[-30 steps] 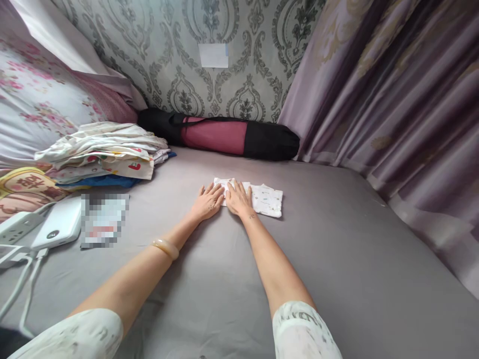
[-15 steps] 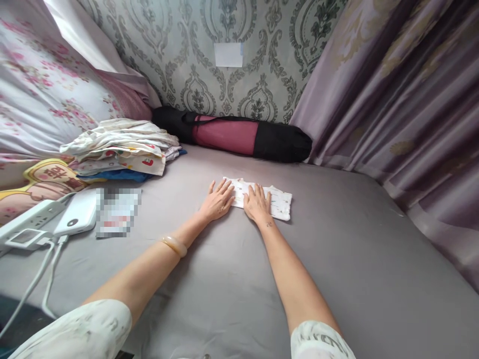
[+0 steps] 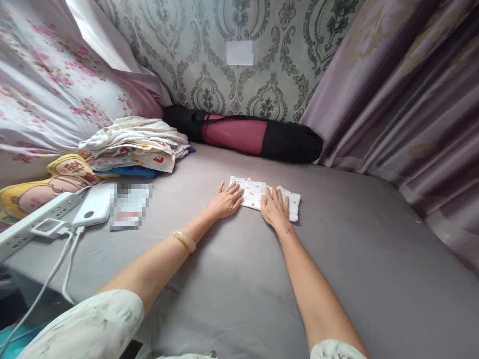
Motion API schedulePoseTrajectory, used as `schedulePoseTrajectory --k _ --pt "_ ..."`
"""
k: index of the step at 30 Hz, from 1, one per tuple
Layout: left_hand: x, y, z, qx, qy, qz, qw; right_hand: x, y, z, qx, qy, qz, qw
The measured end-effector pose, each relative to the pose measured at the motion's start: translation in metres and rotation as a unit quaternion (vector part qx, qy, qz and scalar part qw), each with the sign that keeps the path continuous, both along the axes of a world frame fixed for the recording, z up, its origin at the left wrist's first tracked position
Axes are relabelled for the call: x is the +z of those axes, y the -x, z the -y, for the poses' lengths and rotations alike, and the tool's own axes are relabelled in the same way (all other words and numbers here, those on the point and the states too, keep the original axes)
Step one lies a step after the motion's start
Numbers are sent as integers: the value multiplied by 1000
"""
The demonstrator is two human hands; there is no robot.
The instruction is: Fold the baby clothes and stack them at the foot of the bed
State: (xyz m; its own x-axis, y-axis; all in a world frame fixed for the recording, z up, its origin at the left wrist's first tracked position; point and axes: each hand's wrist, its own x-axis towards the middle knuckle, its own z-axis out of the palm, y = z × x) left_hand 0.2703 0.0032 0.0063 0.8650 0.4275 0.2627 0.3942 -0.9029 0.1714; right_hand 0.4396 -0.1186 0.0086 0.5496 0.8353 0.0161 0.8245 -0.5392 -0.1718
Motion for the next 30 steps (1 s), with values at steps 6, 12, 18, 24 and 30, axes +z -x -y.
schedulePoseTrajectory --k 6,12,18,24,30 --pt "1 1 -1 5 11 -4 1000 0 -3 -3 5 6 -12 1000" --pt "-2 1 -4 3 14 -14 1000 13 -21 10 1 -9 -34 999" --pt "-4 -2 -5 20 22 -43 999 14 -30 37 -16 16 38 999" --pt "2 -2 -3 22 9 -60 998 2 -30 41 -16 35 25 999" --pt "17 -17 -23 17 -42 -73 996 10 -39 42 0 25 18 1000"
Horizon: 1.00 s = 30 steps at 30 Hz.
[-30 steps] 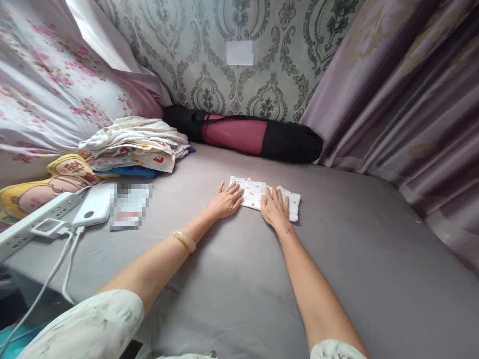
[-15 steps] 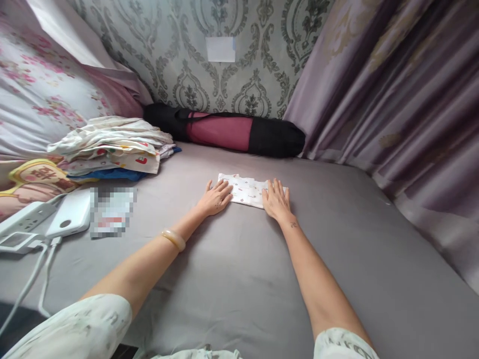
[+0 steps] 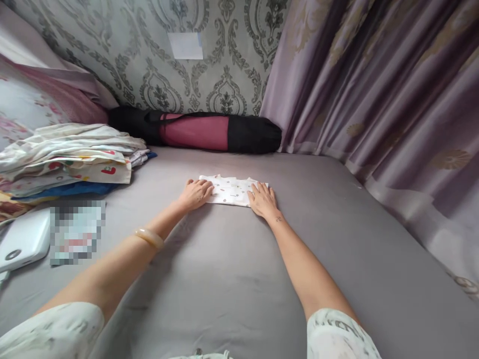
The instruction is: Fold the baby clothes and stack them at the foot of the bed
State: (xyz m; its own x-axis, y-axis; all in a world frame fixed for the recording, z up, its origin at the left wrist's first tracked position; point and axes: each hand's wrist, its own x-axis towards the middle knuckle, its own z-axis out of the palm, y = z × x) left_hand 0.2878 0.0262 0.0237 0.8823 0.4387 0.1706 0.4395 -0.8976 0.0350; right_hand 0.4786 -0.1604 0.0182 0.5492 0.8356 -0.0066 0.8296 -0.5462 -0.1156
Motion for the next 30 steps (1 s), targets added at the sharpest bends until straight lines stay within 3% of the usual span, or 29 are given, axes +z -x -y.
schedulePoseTrajectory --k 4,12,20,24,30 --pt "7 -21 -24 10 5 -52 999 7 -22 -3 20 -6 -13 1000" --pt "22 -56 -60 73 121 -112 984 27 -58 -28 -1 20 -42 999" --pt "22 -78 -96 49 158 -185 969 38 -73 -41 -20 81 -71 994" --pt "25 -80 -102 40 184 -215 958 42 -79 -48 -26 118 -105 987" --pt "33 -75 -93 59 217 -203 953 48 -73 -52 -27 124 -87 988"
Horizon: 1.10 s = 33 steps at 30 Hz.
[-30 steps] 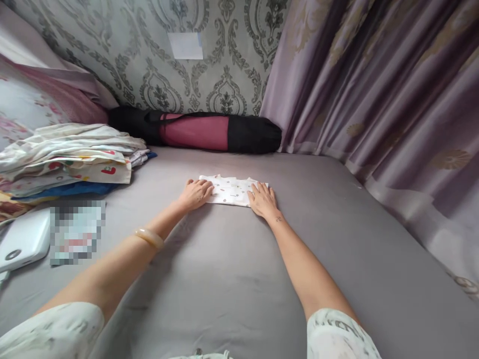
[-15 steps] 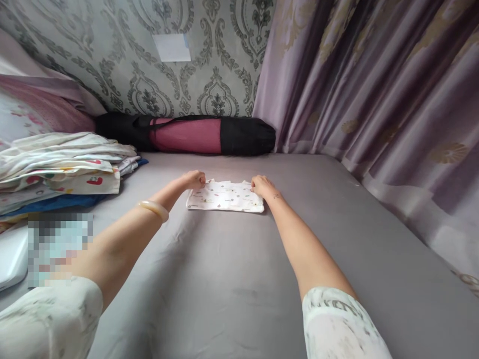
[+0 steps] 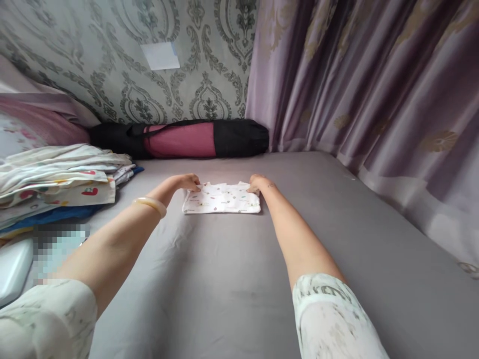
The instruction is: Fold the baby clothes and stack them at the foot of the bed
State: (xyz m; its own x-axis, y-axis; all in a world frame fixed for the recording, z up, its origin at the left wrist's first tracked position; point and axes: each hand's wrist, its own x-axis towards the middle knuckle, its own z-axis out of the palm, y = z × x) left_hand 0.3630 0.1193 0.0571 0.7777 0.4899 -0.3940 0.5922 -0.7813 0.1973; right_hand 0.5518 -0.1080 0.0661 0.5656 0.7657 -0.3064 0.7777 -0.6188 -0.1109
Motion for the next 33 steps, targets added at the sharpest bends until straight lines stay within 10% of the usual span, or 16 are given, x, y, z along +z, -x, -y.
schedulePoseTrajectory --k 10,22,33 --pt "2 31 28 31 -38 149 988 -12 12 34 4 -156 0 988" --pt "62 75 43 -14 -53 406 912 47 24 71 58 -356 -12 933" --pt "3 148 113 -145 -142 364 909 -12 87 141 175 -308 66 933"
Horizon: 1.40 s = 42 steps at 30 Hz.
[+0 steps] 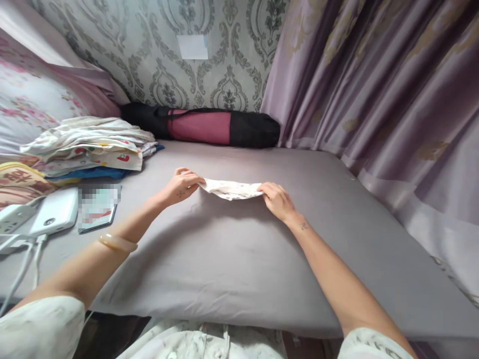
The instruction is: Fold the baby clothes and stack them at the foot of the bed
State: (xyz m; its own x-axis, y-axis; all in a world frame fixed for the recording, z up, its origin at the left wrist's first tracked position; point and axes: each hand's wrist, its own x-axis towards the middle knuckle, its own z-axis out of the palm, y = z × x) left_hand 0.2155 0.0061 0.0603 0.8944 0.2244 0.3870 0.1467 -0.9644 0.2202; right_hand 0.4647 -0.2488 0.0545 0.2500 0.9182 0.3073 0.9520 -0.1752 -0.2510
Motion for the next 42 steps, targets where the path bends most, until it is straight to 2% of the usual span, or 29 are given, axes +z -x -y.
schedulePoseTrajectory --k 4,10,15,19,21,24,26,28,32,36,42 --pt "-14 17 15 -27 -18 -20 999 -14 12 16 20 16 38 999" --pt "-25 27 22 -58 -36 -58 996 -28 19 26 43 37 71 996" --pt "-33 37 23 -89 -52 -83 991 -26 23 35 82 64 73 992" --pt "-29 41 26 -93 -25 -101 990 -20 26 38 78 93 65 990" --pt "-24 36 29 -72 8 -106 992 -16 29 30 51 103 45 992" --pt "-14 14 38 20 44 -77 996 -11 36 5 -2 77 11 997" --pt "-10 -7 47 82 45 -56 994 -8 45 -19 -34 33 -4 999" --pt "-10 -27 54 107 28 -58 992 -7 55 -42 -64 16 -8 998" --pt "-20 -50 62 56 -17 -131 990 -16 70 -70 -69 78 -10 994" --pt "-35 -51 59 21 -1 -195 980 -29 73 -71 -58 158 -31 985" --pt "-41 -50 55 8 24 -206 978 -32 73 -68 -61 168 -37 983"
